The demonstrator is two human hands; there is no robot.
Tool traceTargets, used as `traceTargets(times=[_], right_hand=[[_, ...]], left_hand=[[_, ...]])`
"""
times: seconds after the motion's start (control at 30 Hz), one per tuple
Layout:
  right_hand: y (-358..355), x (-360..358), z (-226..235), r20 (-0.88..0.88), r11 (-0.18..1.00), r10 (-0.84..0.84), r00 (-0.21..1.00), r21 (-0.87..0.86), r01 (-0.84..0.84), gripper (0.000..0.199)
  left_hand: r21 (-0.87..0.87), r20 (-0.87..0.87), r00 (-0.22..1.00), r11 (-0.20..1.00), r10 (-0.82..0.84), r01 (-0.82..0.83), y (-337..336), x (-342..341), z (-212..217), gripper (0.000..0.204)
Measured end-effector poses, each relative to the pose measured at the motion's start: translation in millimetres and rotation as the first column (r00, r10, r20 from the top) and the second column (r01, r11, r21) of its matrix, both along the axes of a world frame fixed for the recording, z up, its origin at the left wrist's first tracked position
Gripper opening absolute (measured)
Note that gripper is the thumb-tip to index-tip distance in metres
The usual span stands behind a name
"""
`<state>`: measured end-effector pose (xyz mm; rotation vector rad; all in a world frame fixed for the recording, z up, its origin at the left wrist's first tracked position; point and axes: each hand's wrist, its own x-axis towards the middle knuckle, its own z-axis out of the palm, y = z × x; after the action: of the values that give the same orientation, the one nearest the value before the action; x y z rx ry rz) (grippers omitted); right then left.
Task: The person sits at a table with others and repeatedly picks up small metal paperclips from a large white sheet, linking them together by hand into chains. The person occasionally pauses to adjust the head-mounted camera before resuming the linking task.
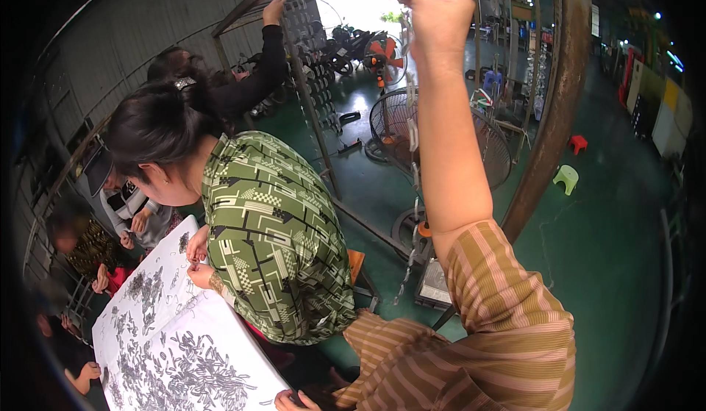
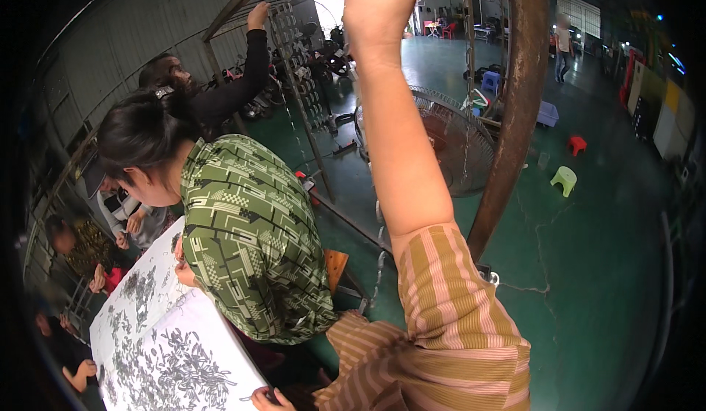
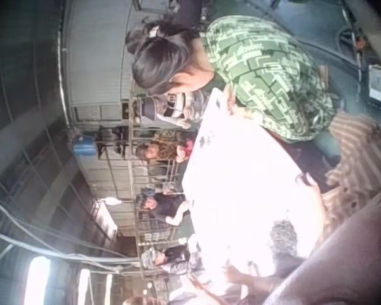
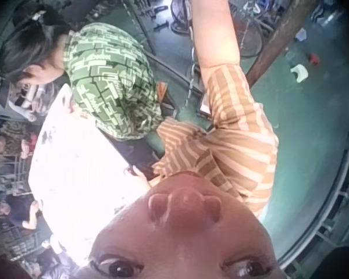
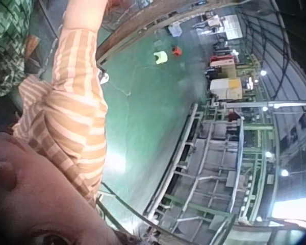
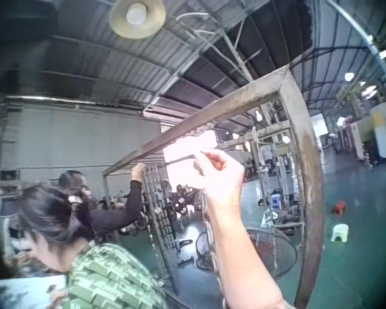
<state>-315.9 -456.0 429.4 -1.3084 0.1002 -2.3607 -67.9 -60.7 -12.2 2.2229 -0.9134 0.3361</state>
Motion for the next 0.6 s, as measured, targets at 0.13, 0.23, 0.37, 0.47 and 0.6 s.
traceTargets(times=[0.13, 0.23, 0.37, 0.47, 0.6], right_hand=[[-45.0, -43.8, 15.4, 0.034, 0.983, -0.182, 0.983, -0.008, 0.182, 0.013], [-33.3, -49.9, 23.4, 0.072, 0.933, -0.358, 0.931, 0.058, 0.355, 0.008], [-53.5, -96.5, 45.7, 0.150, 0.919, -0.357, 0.922, -0.120, 0.376, 0.006], [-62.4, -110.1, 57.0, 0.178, 0.946, -0.323, 0.929, 0.023, 0.324, 0.006], [-73.7, -123.4, 75.6, 0.186, 0.916, -0.397, 0.899, 0.023, 0.400, 0.003]], left_hand=[[0.042, -0.003, 1.000, 0.999, 0.004, -0.004, 2.6, -1.1, 6.8, 0.024], [0.067, -0.008, 1.000, 0.998, 0.021, -0.020, 5.9, -0.8, 12.6, 0.023], [0.067, -0.010, 1.000, 0.998, -0.011, 0.012, 1.6, -3.0, 16.7, 0.022], [0.086, -0.011, 1.000, 0.996, 0.001, 0.000, 2.4, -1.8, 15.7, 0.021], [0.088, -0.013, 1.000, 0.996, 0.009, -0.008, 4.5, 2.1, 12.4, 0.023]])
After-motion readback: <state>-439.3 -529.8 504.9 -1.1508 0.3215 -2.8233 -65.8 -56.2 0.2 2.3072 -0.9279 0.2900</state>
